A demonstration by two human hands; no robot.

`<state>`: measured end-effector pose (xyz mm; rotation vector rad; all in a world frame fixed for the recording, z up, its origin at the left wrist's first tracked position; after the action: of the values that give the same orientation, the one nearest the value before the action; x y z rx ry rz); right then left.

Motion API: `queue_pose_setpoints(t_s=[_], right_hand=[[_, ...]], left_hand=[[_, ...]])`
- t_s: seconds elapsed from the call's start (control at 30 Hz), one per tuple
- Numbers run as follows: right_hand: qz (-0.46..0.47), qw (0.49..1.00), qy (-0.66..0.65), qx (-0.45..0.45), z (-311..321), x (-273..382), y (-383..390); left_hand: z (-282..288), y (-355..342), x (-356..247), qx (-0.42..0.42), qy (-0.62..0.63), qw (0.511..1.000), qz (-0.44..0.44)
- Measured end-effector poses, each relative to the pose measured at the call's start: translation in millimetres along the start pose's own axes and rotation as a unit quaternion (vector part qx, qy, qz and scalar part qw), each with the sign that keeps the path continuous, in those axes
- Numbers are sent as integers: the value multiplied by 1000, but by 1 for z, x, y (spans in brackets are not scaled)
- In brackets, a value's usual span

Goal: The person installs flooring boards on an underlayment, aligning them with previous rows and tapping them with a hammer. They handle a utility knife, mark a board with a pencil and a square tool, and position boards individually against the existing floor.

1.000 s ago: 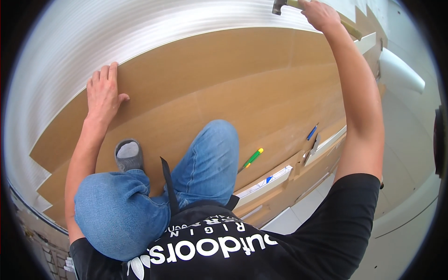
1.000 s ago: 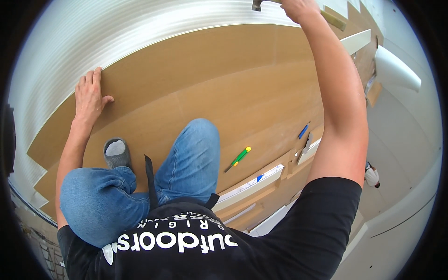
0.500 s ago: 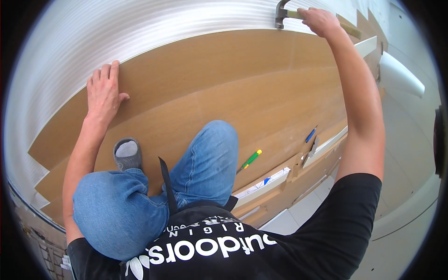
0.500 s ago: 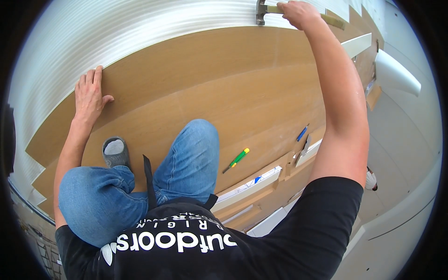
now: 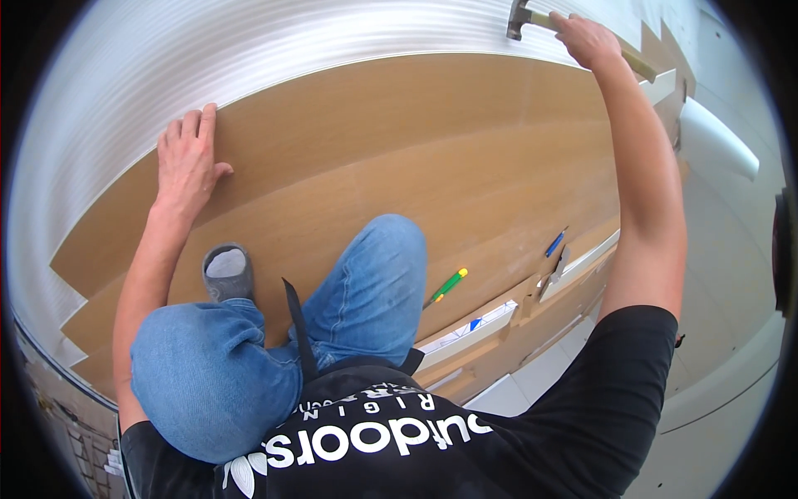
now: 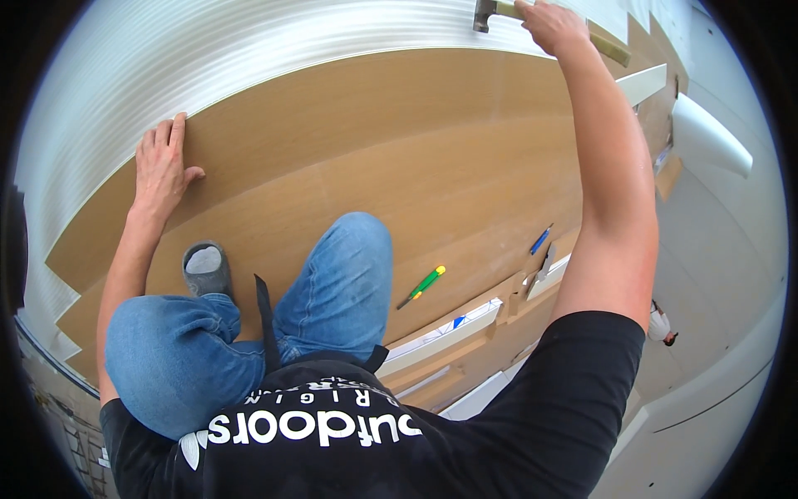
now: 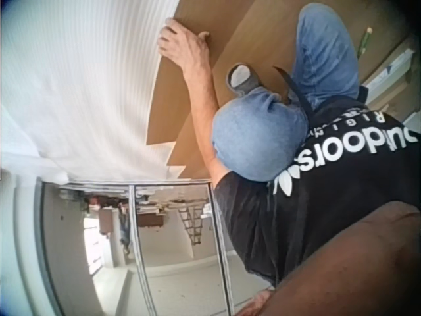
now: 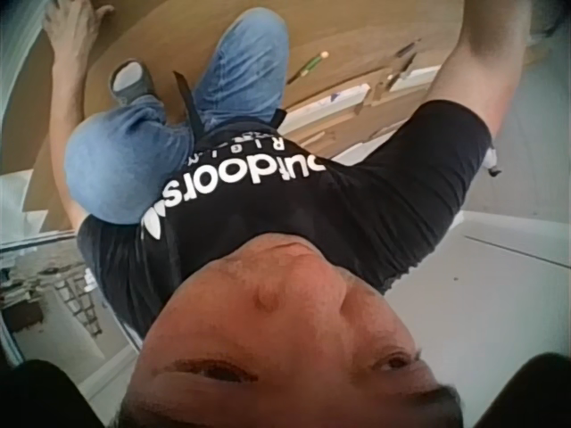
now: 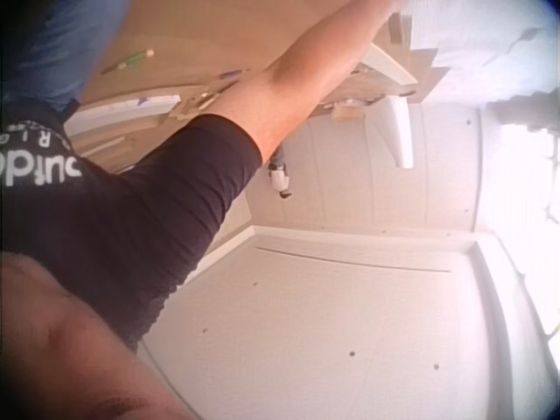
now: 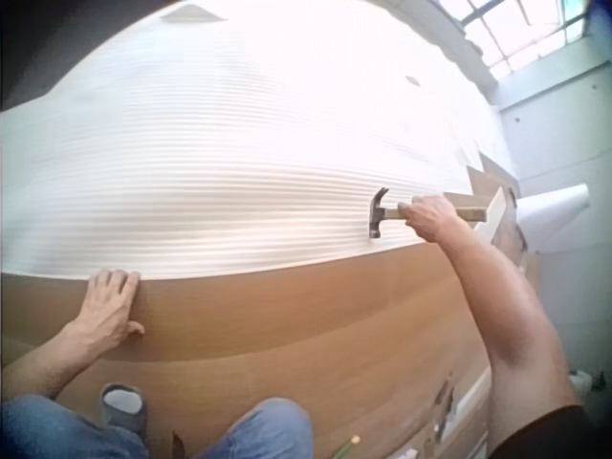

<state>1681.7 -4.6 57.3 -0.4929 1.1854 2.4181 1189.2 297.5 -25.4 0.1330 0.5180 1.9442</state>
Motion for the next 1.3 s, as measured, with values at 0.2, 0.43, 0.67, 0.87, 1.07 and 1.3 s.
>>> queue_pose_setpoints(t_s=[0.2,0.43,0.67,0.87,1.07,1.3], right_hand=[[41,997,12,60,1,6,-5],[29,999,-44,11,-23,5,14],[-223,746,-572,-259,-163,123,166],[-424,478,-744,-195,-274,383,325],[-353,407,-829,-148,-252,477,348],[-194,778,-517,-298,-137,295,190]], left_hand=[[-1,-1,2,8,2,1000,0],[-12,-7,7,-1,23,1000,-18],[-7,3,16,-24,75,997,-13],[-23,6,21,-47,69,995,-61],[-54,82,99,-118,20,992,-24],[-56,173,256,-113,96,967,205]])
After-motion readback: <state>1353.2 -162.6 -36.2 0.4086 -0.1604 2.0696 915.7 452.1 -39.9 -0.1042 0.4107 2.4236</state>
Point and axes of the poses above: each hand's wrist, its own y-axis away from the middle knuckle, its own z-axis out of the back of the hand, x = y × z, the point moved 8 cm from there along -y, towards the middle knuckle, and after that the axes turned 5 degrees about z, right-handed, at the moved point
